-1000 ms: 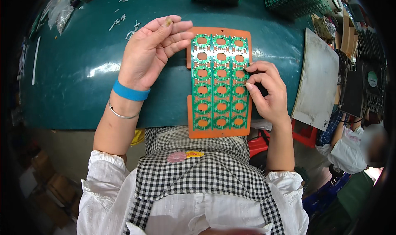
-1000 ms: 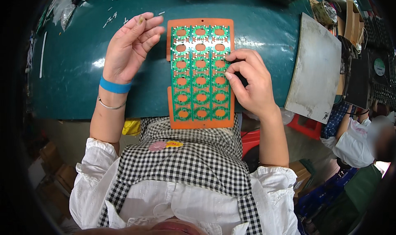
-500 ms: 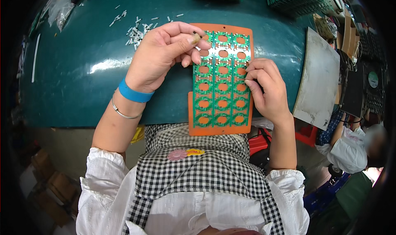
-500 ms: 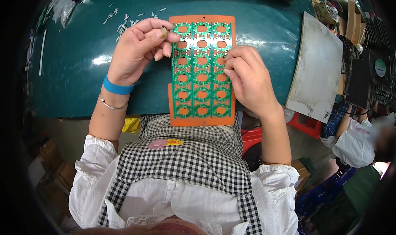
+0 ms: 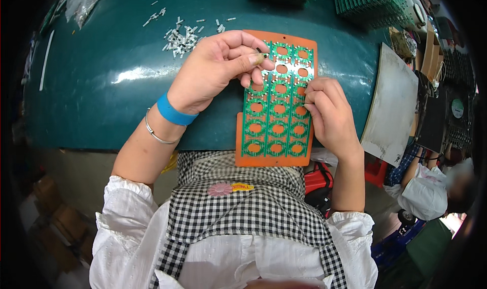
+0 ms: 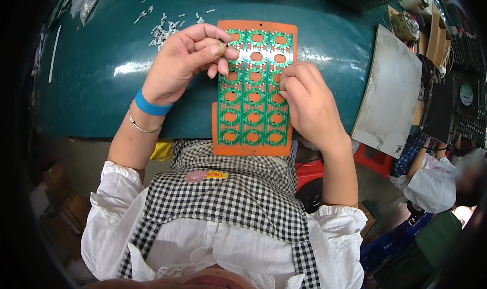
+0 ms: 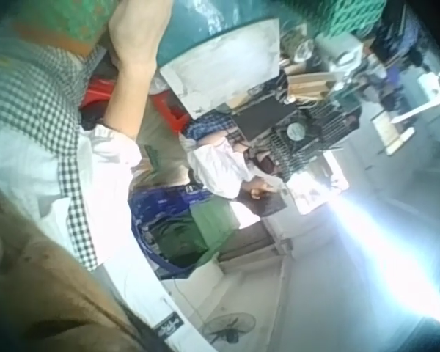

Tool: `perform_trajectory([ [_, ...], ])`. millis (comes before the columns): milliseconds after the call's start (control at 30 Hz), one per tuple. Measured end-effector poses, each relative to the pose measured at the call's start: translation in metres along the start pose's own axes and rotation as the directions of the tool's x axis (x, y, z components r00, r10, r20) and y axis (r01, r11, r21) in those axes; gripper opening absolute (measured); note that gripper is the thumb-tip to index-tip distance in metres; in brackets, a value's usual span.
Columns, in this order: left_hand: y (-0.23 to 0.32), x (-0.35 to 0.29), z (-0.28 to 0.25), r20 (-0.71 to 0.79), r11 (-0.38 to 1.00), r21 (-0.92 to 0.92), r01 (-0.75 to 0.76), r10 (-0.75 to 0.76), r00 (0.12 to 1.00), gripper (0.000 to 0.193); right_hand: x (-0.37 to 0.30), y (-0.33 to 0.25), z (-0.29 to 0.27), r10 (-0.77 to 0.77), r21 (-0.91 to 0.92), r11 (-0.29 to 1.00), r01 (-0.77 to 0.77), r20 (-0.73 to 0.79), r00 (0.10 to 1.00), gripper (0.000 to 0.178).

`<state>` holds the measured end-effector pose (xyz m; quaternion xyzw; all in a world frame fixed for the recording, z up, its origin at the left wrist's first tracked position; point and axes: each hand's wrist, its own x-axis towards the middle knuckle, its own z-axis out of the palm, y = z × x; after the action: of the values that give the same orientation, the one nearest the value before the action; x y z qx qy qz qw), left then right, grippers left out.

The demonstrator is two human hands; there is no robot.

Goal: The person picks up small electronic pins from a table and inserts them by hand into predefined slots on a green printed circuit board template.

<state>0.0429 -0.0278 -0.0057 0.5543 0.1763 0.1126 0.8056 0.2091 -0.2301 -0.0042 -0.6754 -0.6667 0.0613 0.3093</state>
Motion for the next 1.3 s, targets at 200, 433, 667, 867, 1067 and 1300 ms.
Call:
perform_trajectory([
  [200, 0.004, 0.000, 0.003, 0.002, 0.997, 0.074, -0.027, 0.027, 1.000, 0.016, 0.000, -0.003, 0.004, 0.042, -0.006, 0.999, -0.043, -0.047, 0.998, 0.017],
  [433, -0.001, -0.002, 0.004, 0.009, 0.993, 0.117, -0.032, 0.031, 0.999, 0.010, 0.001, 0.002, 0.001, -0.020, -0.009, 1.000, 0.020, 0.004, 1.000, 0.020],
  [667, -0.005, -0.004, 0.017, 0.033, 0.993, 0.102, -0.060, 0.057, 0.998, 0.010, 0.027, -0.021, 0.005, 0.176, 0.286, 0.954, -0.091, -0.289, 0.941, 0.018],
  [867, -0.009, -0.006, 0.024, 0.065, 0.996, 0.059, -0.073, 0.069, 0.996, 0.011, 0.037, -0.020, 0.026, 0.348, 0.656, 0.730, -0.190, -0.117, 0.930, 0.006],
  [1067, -0.005, -0.006, 0.018, 0.049, 0.996, -0.030, -0.088, 0.089, 0.995, 0.009, 0.014, -0.009, 0.006, 0.361, 0.642, 0.740, -0.202, -0.126, 0.924, 0.002],
  [1300, -0.002, -0.006, 0.010, -0.009, 0.991, 0.015, -0.130, 0.130, 0.991, 0.013, -0.030, -0.002, 0.001, 0.147, 0.251, 0.958, -0.136, -0.026, 0.989, 0.010],
])
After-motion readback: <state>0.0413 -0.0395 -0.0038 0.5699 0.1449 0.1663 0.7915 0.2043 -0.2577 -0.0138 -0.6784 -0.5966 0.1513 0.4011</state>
